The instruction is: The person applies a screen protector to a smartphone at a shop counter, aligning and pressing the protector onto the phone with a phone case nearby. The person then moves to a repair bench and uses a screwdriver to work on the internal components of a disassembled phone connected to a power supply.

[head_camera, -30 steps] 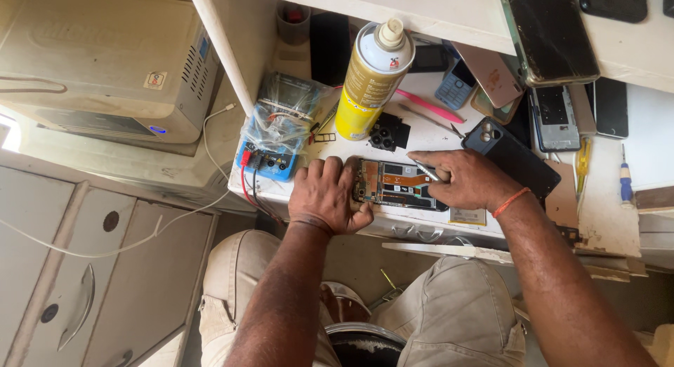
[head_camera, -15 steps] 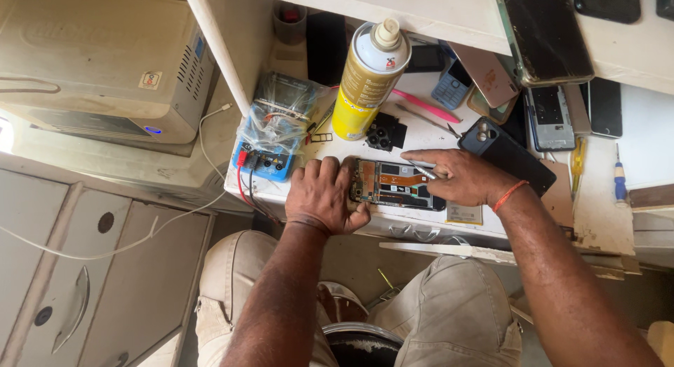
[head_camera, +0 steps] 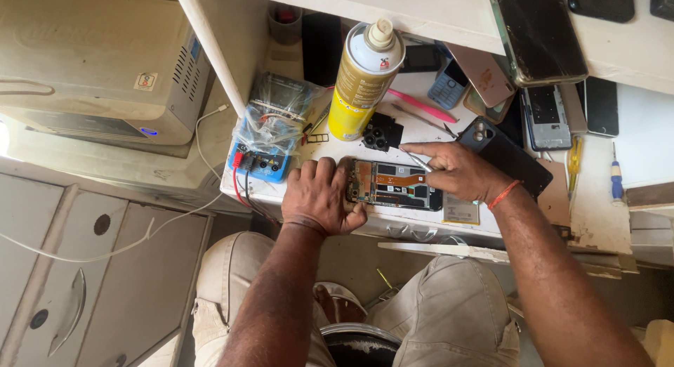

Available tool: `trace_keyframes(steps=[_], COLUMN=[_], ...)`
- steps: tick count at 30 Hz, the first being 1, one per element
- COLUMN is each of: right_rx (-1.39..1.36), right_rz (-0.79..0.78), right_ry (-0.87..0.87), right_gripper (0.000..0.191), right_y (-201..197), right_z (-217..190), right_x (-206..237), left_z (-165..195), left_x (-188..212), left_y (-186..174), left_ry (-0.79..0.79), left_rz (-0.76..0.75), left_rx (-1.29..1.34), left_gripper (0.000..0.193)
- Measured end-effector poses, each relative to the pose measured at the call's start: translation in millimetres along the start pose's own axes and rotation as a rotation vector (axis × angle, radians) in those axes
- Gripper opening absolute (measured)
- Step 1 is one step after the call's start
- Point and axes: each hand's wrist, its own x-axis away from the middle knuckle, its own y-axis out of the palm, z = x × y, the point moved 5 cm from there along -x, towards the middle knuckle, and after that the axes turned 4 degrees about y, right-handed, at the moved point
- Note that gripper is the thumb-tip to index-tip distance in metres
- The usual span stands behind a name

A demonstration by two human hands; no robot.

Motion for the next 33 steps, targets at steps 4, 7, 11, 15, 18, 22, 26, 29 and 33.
trace_keyframes(steps=[4, 7, 11, 15, 18, 22, 26, 29, 33], right_rx=[-0.090, -0.081, 0.244, 0.449, 0.517, 0.517, 0.551, 0.491, 0.369], right_rz=[-0.039, -0.028, 0.108, 0.168, 0.158, 0.151, 0.089, 0.039, 0.069], right_ry=[-0.058, -0.133, -0.019, 0.013, 0.037, -0.019, 0.029, 0.122, 0.039], right_gripper=[0.072, 0.075, 0.076, 0.073, 0.071, 0.070, 0.075, 0.079, 0.084], right_y=[5.4, 6.4, 1.6, 1.7, 4.7, 6.8, 4.5, 3.1, -2.4], right_z=[-0.1, -3.9, -7.6, -18.9, -23.3, -28.9, -27.9, -20.8, -14.3], right_x=[-2.6, -2.3, 2.2, 6.7, 7.1, 8.5, 7.7, 6.9, 11.4], left_z=[-0.6, -0.9, -1.0, -0.7, -0.6, -0.7, -0.5, -0.5, -0.9], left_x=[0.9, 0.9, 0.6, 1.7, 2.4, 2.7, 1.9, 0.8, 0.7], left_y=[0.1, 1.0, 0.1, -0.8, -0.9, -0.8, -1.3, -0.7, -0.9], left_ry=[0.000, -0.003, 0.005, 0.008, 0.007, 0.006, 0.003, -0.002, -0.003], left_rz=[-0.001, -0.006, 0.014, 0.032, 0.039, 0.044, 0.041, 0.019, 0.018], left_rx=[0.002, -0.001, 0.006, 0.005, 0.005, 0.006, 0.000, -0.001, 0.007], left_gripper=[0.088, 0.088, 0.088, 0.088, 0.087, 0.087, 0.087, 0.087, 0.087])
